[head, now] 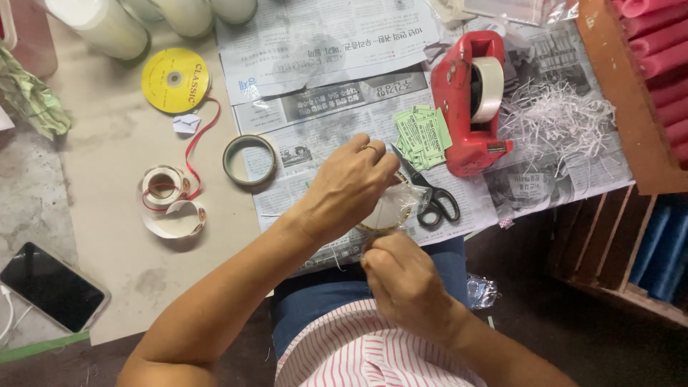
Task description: Wrapping a glass candle jar in protective plastic film, securing it with tape, and attaching a decorative gold ring to the top.
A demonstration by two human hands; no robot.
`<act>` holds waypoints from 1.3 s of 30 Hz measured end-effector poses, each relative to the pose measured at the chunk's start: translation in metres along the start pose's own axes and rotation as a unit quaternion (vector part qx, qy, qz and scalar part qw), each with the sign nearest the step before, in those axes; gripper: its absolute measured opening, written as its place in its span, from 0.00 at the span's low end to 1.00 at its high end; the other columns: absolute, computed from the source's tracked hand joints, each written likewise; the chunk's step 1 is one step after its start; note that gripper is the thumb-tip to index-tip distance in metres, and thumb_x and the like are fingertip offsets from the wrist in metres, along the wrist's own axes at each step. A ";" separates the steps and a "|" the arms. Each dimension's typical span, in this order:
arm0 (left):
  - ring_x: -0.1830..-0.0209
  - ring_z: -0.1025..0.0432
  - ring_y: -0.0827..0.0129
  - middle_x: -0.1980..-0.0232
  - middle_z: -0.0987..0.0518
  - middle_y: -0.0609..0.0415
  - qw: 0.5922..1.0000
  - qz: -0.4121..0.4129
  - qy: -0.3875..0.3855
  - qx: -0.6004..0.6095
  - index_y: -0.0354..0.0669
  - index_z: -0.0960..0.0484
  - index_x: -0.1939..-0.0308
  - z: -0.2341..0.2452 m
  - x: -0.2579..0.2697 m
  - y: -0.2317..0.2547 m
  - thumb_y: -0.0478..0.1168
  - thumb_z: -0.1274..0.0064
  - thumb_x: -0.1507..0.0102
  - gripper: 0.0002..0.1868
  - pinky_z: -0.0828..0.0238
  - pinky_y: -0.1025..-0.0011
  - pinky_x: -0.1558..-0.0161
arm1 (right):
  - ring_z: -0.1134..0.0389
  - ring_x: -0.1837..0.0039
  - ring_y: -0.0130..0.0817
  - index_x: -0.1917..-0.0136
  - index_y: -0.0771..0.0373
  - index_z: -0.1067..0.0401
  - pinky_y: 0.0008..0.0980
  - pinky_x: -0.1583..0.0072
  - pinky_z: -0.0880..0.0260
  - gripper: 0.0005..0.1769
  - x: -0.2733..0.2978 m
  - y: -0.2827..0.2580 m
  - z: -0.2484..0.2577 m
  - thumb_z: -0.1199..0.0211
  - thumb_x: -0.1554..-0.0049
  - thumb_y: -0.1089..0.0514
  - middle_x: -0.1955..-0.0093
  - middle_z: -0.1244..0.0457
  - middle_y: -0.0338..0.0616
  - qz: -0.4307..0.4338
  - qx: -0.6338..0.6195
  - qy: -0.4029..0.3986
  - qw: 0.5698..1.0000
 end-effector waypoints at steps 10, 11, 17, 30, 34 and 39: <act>0.68 0.30 0.79 0.69 0.20 0.64 0.853 0.156 -0.217 0.449 0.45 0.18 0.65 0.009 0.055 -0.051 0.41 0.50 0.34 0.08 0.34 0.74 0.65 | 0.39 0.61 0.44 0.65 0.58 0.31 0.39 0.69 0.39 0.07 -0.055 -0.012 -0.037 0.41 0.46 0.66 0.59 0.42 0.48 0.173 0.276 -0.274 0.905; 0.68 0.30 0.79 0.69 0.20 0.64 0.854 0.156 -0.214 0.447 0.45 0.18 0.65 -0.005 0.064 -0.052 0.41 0.50 0.34 0.08 0.34 0.74 0.65 | 0.39 0.61 0.44 0.65 0.58 0.31 0.39 0.69 0.39 0.07 -0.067 -0.008 -0.037 0.41 0.46 0.66 0.59 0.42 0.48 0.176 0.278 -0.273 0.904; 0.80 0.41 0.80 0.77 0.32 0.62 0.462 0.329 0.026 0.823 0.45 0.26 0.73 -0.048 0.082 -0.041 0.24 0.48 0.50 0.11 0.45 0.83 0.79 | 0.41 0.59 0.42 0.46 0.55 0.29 0.45 0.68 0.37 0.12 -0.106 0.038 -0.032 0.42 0.43 0.65 0.57 0.39 0.44 0.164 0.150 -0.317 0.922; 0.79 0.32 0.78 0.80 0.23 0.52 0.648 0.351 0.179 0.652 0.34 0.12 0.62 -0.006 0.074 -0.023 0.33 0.36 0.41 0.06 0.39 0.82 0.79 | 0.37 0.69 0.28 0.60 0.55 0.23 0.29 0.64 0.34 0.10 -0.087 0.112 -0.004 0.43 0.39 0.57 0.78 0.34 0.39 -0.353 -0.061 -0.210 0.910; 0.83 0.33 0.71 0.80 0.30 0.65 0.917 0.204 0.299 0.166 0.52 0.14 0.64 0.033 0.071 -0.003 0.37 0.41 0.37 0.03 0.36 0.77 0.78 | 0.39 0.74 0.27 0.65 0.57 0.23 0.26 0.69 0.37 0.11 -0.081 0.123 -0.004 0.40 0.42 0.57 0.81 0.36 0.40 -0.341 -0.076 -0.218 0.911; 0.83 0.36 0.70 0.80 0.33 0.62 0.938 0.114 0.328 0.012 0.50 0.15 0.64 0.039 0.065 0.010 0.36 0.43 0.37 0.04 0.37 0.74 0.78 | 0.36 0.74 0.29 0.65 0.59 0.21 0.29 0.67 0.34 0.09 -0.090 0.124 -0.006 0.39 0.45 0.58 0.81 0.35 0.40 -0.343 -0.062 -0.272 0.897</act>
Point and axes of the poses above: each hand's wrist, its own x-axis away from the middle knuckle, its own z-axis out of the back of the hand, y = z × x, the point moved 6 cm from there along -x, towards the middle knuckle
